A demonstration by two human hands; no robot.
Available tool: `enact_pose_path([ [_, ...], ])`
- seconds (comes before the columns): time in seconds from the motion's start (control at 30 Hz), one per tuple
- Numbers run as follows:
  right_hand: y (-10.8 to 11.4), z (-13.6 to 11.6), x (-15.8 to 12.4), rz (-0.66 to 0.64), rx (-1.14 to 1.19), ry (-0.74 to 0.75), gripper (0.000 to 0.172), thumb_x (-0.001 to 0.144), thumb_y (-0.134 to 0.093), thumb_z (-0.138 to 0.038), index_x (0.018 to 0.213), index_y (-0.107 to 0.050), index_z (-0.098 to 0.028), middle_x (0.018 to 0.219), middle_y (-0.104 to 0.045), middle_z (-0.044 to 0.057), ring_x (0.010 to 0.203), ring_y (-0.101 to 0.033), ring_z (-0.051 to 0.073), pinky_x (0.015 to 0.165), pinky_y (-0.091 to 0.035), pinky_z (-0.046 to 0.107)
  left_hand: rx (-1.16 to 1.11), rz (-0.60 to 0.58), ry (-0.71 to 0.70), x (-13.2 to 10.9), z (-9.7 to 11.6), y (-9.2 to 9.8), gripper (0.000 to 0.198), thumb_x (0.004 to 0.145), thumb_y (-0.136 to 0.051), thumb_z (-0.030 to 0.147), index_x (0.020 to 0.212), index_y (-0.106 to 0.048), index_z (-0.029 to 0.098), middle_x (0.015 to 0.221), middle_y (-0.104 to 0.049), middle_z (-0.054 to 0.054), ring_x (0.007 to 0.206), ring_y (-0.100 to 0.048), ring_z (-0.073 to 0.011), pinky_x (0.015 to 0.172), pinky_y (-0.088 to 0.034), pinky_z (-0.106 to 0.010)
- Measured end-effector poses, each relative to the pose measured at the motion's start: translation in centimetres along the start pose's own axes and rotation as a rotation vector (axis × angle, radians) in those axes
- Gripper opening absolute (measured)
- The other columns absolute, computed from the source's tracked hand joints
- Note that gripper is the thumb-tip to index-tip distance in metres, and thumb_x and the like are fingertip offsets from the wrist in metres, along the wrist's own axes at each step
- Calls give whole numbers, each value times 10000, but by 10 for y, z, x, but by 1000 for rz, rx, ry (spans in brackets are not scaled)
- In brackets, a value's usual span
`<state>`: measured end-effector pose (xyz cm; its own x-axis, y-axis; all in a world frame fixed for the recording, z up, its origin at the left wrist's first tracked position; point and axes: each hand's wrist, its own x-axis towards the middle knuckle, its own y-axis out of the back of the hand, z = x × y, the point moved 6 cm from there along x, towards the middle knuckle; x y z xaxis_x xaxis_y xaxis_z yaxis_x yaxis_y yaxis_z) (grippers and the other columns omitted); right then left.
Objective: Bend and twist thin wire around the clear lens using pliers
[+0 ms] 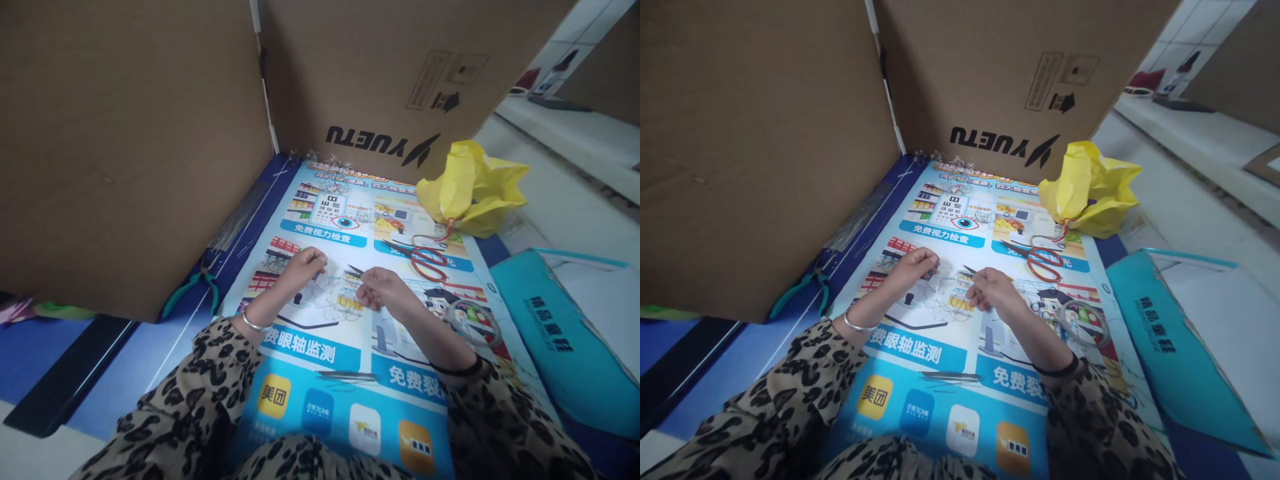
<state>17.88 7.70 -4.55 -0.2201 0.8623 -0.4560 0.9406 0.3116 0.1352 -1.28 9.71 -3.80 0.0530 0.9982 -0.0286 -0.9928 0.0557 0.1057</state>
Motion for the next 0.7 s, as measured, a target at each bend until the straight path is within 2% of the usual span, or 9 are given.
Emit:
enact_pose_path([
  [0.23, 2, -10, -11, 13, -17, 44, 130, 752, -532, -287, 790, -445, -198, 553, -622, -12, 416, -544, 100, 336, -351, 174, 145, -165, -29, -13, 11, -17, 101, 697, -612, 259, 722, -591, 164, 628, -550, 34, 533, -485, -79, 505, -379, -191],
  [0.37, 8, -21, -21, 24, -53, 110, 148, 741, -534, -311, 810, -460, -202, 532, -608, -31, 385, -515, 90, 326, -343, 175, 69, -235, -15, -19, 21, -26, 131, 748, -566, 292, 794, -584, 171, 636, -545, 34, 491, -474, -72, 475, -369, -193],
  [0.43, 9, -20, -20, 29, -105, 130, 142, 747, -520, -319, 805, -462, -204, 547, -613, -26, 396, -521, 90, 330, -354, 176, 116, -212, -34, -17, 19, -25, 120, 747, -566, 289, 770, -593, 175, 597, -540, 36, 480, -477, -80, 472, -362, -199],
  [0.6, 5, -5, -7, 35, -232, 114, 116, 745, -527, -301, 788, -500, -196, 596, -631, -3, 411, -531, 84, 340, -377, 167, 419, -99, -142, -9, 8, -17, 54, 726, -566, 220, 706, -608, 192, 620, -599, 22, 553, -526, -119, 523, -374, -220],
  [0.7, 5, -1, -4, 47, -311, 123, 99, 742, -522, -280, 805, -522, -203, 626, -627, -8, 425, -544, 84, 351, -388, 165, 485, -74, -163, -7, 6, -15, 62, 733, -552, 202, 716, -612, 205, 636, -617, 21, 580, -538, -133, 546, -370, -231],
])
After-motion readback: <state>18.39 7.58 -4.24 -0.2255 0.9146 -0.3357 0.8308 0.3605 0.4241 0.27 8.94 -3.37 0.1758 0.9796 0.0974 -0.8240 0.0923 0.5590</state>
